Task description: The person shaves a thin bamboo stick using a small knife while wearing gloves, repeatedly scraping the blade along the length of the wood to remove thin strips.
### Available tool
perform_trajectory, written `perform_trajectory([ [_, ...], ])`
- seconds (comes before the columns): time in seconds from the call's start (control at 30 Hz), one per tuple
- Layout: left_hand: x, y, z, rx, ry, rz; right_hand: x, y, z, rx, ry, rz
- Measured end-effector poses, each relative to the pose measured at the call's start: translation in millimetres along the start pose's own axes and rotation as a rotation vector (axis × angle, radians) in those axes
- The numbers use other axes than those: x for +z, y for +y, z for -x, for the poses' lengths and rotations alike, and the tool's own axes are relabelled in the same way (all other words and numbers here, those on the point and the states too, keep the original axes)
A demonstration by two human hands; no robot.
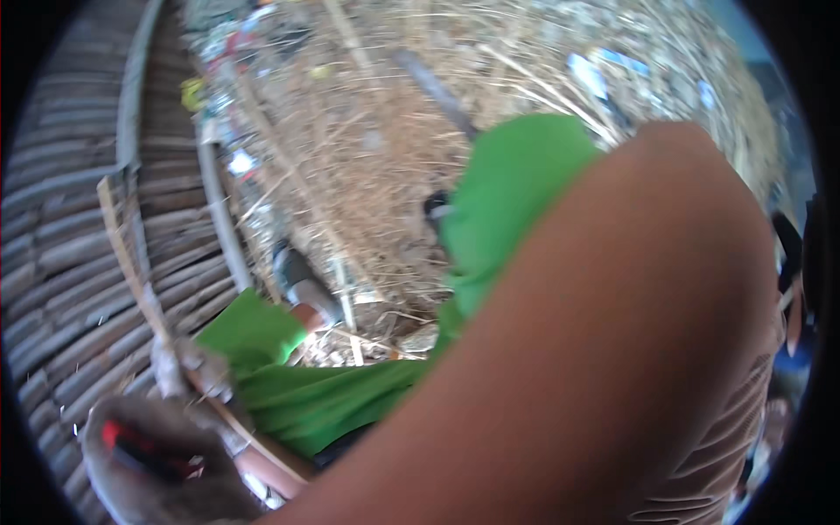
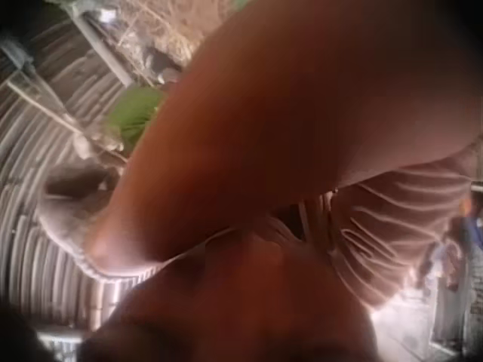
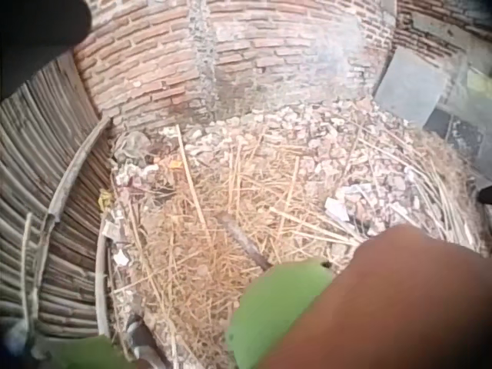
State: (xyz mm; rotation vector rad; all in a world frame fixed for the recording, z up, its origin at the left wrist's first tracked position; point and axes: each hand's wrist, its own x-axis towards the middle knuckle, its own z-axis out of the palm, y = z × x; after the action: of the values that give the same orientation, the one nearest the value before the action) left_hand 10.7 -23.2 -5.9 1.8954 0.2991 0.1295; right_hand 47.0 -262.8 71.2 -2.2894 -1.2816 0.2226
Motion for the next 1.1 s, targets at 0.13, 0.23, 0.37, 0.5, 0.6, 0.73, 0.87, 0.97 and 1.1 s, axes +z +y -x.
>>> perform_trajectory([
  [0.13,-23,11,18,0.000,0.082,-0.006,-5,-11,-12,-0.077,0.008,-0.034],
  [0.23,3,2,1,-0.010,-0.041,0.070,-8,-5,-3,0.032,0.020,0.022],
  [0.37,3,7,6,-0.017,-0.079,0.104,-9,-2,9,0.073,0.027,0.048],
  [0.5,-18,11,-18,0.049,-0.150,0.250,-22,-1,-1,0.162,0.020,0.106],
  [0.6,-37,6,-21,0.036,-0.167,0.321,-33,29,-29,0.234,0.023,0.117],
  [0.73,-21,23,-13,-0.134,-0.159,0.509,-37,79,-39,0.393,0.150,0.149],
  [0.87,-22,25,-9,-0.172,-0.233,0.465,-16,86,-40,0.354,0.286,0.055],
  [0.97,-25,23,-6,-0.173,-0.287,0.480,0,63,-51,0.286,0.291,0.007],
  [1.1,-27,19,-3,-0.188,-0.305,0.481,26,46,-55,0.071,0.260,0.035],
])
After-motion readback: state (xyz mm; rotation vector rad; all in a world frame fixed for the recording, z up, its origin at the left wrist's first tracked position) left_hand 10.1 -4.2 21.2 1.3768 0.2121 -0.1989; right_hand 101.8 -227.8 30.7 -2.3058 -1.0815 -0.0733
